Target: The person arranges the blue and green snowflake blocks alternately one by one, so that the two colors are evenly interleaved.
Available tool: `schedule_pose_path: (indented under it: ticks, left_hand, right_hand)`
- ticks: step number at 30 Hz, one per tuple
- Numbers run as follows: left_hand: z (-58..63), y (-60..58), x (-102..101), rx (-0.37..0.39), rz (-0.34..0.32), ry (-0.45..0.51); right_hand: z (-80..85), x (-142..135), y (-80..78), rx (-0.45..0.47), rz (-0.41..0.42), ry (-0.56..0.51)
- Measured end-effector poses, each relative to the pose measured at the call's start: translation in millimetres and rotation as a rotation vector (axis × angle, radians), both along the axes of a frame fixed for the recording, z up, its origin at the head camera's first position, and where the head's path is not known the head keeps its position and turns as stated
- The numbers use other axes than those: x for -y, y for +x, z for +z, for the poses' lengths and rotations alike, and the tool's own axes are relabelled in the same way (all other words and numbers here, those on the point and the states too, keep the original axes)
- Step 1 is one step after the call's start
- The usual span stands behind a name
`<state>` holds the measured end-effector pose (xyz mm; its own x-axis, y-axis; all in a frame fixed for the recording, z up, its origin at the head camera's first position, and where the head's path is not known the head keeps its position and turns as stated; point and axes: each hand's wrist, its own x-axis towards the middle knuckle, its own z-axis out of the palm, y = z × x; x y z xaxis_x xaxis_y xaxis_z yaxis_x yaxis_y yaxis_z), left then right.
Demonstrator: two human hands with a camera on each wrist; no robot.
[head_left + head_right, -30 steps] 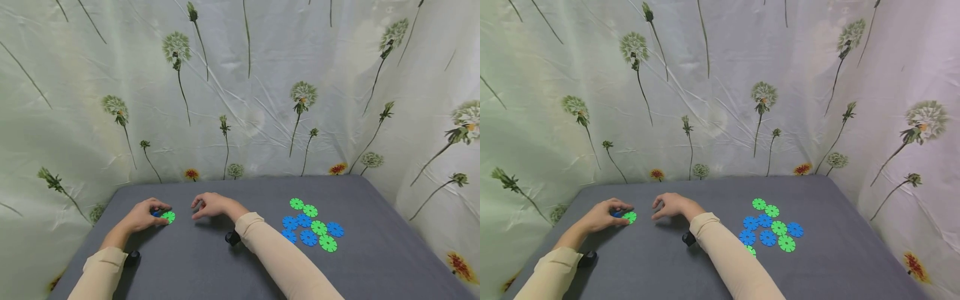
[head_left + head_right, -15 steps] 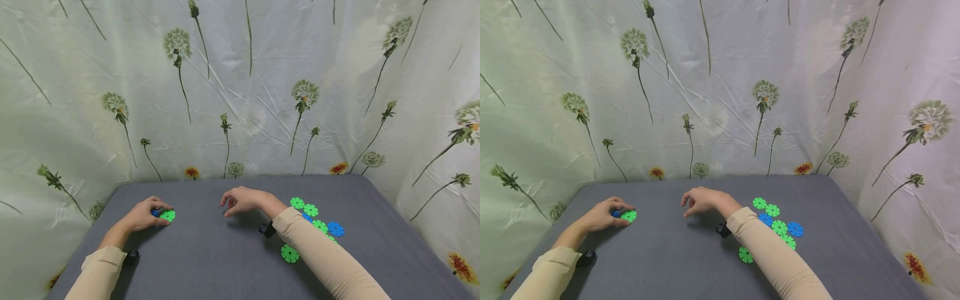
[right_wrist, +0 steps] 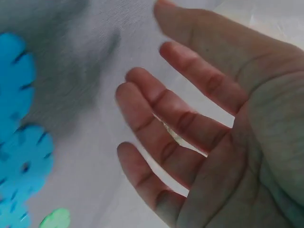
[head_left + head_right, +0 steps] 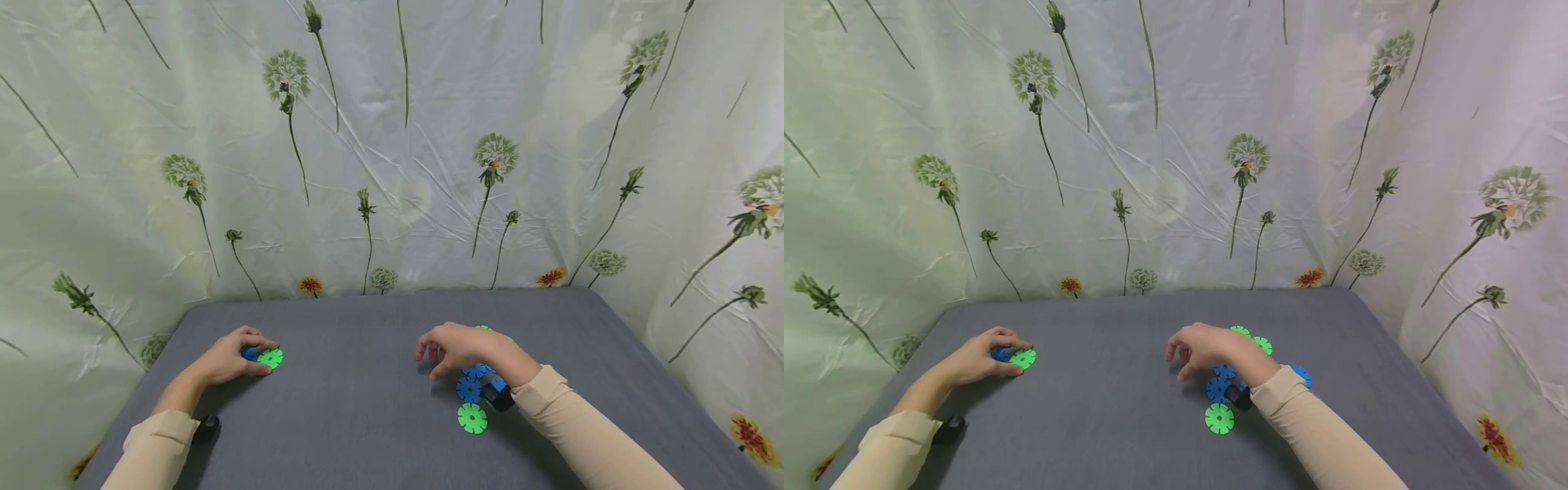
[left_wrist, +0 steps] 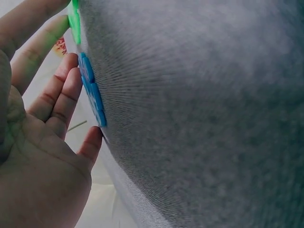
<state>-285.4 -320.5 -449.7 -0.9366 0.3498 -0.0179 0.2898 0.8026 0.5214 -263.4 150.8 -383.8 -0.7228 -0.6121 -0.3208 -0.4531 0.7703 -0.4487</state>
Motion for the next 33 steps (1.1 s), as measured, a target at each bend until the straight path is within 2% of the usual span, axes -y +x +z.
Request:
schedule_pose_path:
  ticks: [8,13,21,33]
  left_hand:
    - [-0.4,-3.0,-0.7,0.019,0.01,0.014]
    - [-1.1,-3.0,1.0,0.025,0.016,0.014]
    - [-2.1,2.1,6.5,0.027,0.007,0.022]
    - [-2.9,-1.1,2.4,0.016,0.0,0.028]
  right_hand:
    - [-6.6,-37.9,31.8,-0.027,-0.086,-0.057]
    - [-9.7,-50.2,44.1,-0.043,-0.14,-0.049]
    - [-24.3,-58.4,54.3,-0.061,-0.179,-0.067]
    - [-33.4,-64.1,53.3,-0.095,-0.159,-0.103]
